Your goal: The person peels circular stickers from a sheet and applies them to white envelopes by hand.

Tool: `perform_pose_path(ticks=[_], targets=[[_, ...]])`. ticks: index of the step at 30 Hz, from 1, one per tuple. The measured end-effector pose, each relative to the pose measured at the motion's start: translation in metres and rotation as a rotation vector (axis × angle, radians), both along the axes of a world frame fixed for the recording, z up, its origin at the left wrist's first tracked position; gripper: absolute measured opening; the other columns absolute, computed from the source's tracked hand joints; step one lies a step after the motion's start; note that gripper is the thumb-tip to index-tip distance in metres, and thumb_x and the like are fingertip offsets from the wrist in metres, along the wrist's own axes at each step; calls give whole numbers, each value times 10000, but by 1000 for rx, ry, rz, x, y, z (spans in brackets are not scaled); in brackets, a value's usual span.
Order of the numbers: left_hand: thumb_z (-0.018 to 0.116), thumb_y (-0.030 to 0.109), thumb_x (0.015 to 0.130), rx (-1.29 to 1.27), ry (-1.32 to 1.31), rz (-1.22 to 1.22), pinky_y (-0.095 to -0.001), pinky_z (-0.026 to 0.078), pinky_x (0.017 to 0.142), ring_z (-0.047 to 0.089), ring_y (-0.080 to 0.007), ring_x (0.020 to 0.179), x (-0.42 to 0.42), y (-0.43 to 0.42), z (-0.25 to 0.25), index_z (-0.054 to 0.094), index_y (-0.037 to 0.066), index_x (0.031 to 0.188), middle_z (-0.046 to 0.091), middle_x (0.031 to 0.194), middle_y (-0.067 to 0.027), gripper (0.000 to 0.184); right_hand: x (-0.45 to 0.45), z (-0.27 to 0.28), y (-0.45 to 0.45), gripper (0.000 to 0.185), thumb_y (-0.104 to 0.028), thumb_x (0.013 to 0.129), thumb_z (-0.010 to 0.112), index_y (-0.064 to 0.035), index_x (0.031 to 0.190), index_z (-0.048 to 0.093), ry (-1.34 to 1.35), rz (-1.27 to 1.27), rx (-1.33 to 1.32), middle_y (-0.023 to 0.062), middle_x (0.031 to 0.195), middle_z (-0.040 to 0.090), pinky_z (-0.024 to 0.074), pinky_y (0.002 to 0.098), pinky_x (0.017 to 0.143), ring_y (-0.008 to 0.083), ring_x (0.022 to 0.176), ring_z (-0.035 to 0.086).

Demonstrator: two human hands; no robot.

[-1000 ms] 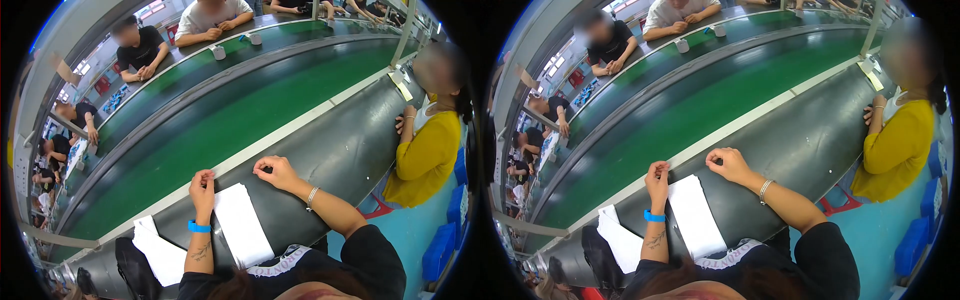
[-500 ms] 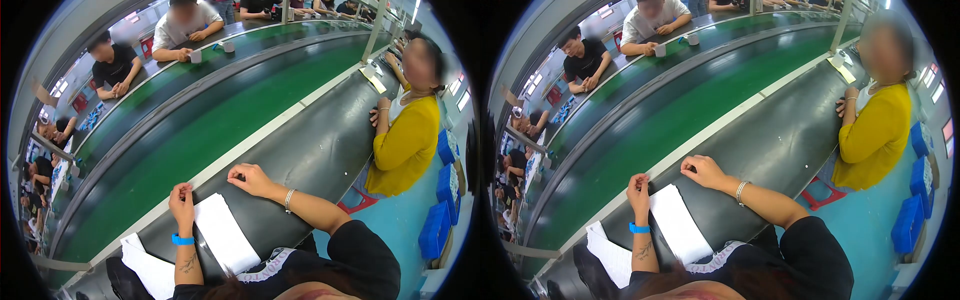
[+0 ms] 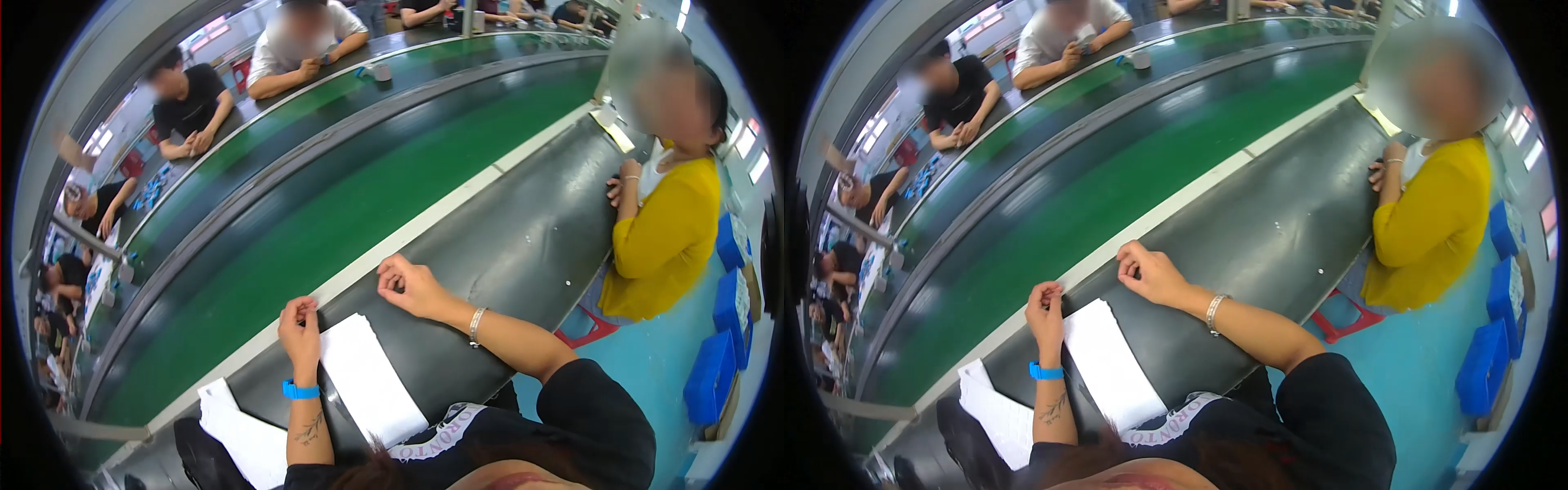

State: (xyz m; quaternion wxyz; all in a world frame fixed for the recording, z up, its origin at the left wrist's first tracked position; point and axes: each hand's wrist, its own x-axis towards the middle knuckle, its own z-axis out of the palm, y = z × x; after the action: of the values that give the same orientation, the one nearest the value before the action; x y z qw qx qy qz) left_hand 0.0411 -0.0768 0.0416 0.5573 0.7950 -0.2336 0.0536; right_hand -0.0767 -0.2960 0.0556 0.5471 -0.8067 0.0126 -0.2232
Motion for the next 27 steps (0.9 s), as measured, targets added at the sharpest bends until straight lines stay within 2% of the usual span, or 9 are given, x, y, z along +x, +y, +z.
perform_pose_path(ticks=[2, 16, 25, 27], targets=[[611, 7, 845, 23, 1, -3, -261, 460, 692, 559, -125, 720, 0, 0, 0, 650, 22, 930, 639, 836, -55, 94, -1, 2, 0, 309, -21, 808, 635, -30, 1061, 457, -25, 9, 1, 75, 760, 644, 494, 308, 618, 199, 681, 639], [590, -8, 849, -11, 22, -22, -250, 428, 674, 531, -110, 721, 5, 2, -8, 641, 14, 926, 634, 834, -49, 95, -2, 1, -2, 340, -5, 797, 630, -26, 1061, 416, -16, 30, -51, 99, 785, 652, 500, 331, 637, 235, 678, 638], [560, -37, 827, -11, 3, -21, -253, 436, 681, 549, -118, 730, 4, 1, -8, 641, 15, 928, 638, 845, -53, 139, -5, 7, -2, 225, 11, 821, 518, -29, 1034, 458, 41, -14, -57, 99, 777, 571, 470, 370, 661, 240, 682, 577], [564, -32, 830, -12, 11, -24, -253, 437, 682, 555, -120, 738, 6, 1, -9, 642, 16, 933, 640, 849, -56, 138, -1, 0, -2, 185, -3, 839, 499, -28, 1019, 464, -38, -46, -69, 103, 773, 563, 464, 379, 674, 256, 690, 571]])
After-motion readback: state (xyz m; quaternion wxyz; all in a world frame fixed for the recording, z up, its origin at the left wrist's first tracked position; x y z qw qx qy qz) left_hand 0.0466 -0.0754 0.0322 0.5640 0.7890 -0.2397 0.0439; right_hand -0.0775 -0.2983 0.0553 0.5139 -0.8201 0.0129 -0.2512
